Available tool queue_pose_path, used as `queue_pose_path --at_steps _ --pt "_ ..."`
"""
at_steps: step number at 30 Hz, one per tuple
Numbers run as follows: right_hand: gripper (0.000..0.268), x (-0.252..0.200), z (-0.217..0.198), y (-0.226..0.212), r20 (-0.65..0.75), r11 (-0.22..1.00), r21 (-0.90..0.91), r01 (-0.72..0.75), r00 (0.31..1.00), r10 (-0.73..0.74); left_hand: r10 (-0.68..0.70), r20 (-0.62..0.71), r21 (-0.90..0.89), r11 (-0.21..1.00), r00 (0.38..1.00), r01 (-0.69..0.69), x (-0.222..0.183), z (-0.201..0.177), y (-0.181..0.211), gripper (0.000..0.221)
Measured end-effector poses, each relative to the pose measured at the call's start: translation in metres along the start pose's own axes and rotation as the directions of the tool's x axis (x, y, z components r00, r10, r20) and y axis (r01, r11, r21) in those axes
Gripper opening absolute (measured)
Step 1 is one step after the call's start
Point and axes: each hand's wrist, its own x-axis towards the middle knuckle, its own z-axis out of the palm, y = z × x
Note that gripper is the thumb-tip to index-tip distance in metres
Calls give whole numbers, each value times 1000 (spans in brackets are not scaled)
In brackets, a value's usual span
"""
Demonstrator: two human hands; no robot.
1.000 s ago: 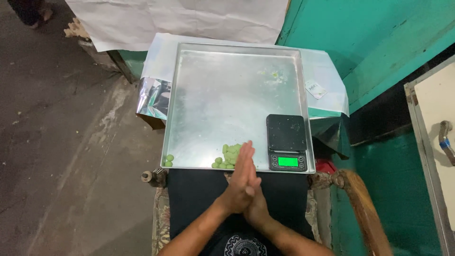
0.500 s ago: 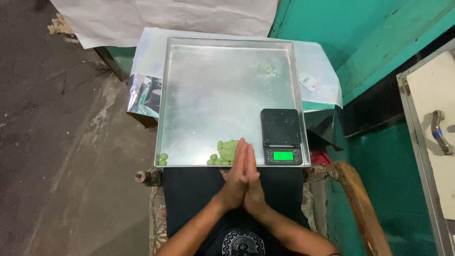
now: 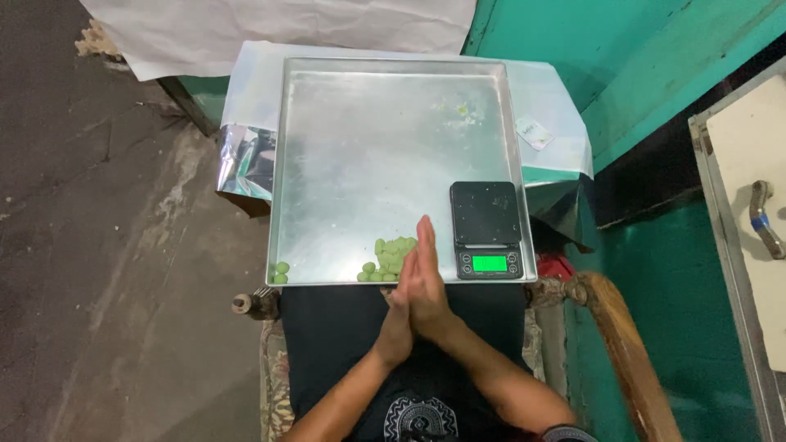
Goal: The person is weighing small portions of green dough on a digital scale and then rolling them into small balls by hand.
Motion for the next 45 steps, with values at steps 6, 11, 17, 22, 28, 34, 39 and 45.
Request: queue_pose_path --at_steps 6,11,17,22,28,34,39,45 --pt "105 -13 3 -44 29 994 14 -104 994 104 48 -41 -201 978 998 -55 19 -12 122 112" --pt "120 -6 -10 -28 77 997 -46 -67 995 70 128 -15 -95 987 992 -128 13 -4 119 98" --pt "90 -16 1 -20 -19 924 232 -304 948 317 267 6 -24 963 964 -267 17 -5 136 110" --pt "78 -25 -8 -46 56 881 297 -369 927 370 393 38 209 896 919 -392 22 -2 121 93" --pt "110 -29 -5 -3 36 801 551 -234 966 257 449 93 92 885 889 -457 18 5 155 94" --pt "81 -34 -7 -28 147 524 690 -498 806 573 428 114 392 810 896 -437 21 -1 84 103" --pt "74 -37 5 33 8 625 704 -338 884 468 433 16 60 900 901 -433 18 16 147 119" --pt "73 -58 6 36 -210 316 941 123 942 260 370 60 343 864 927 -368 34 -5 75 115"
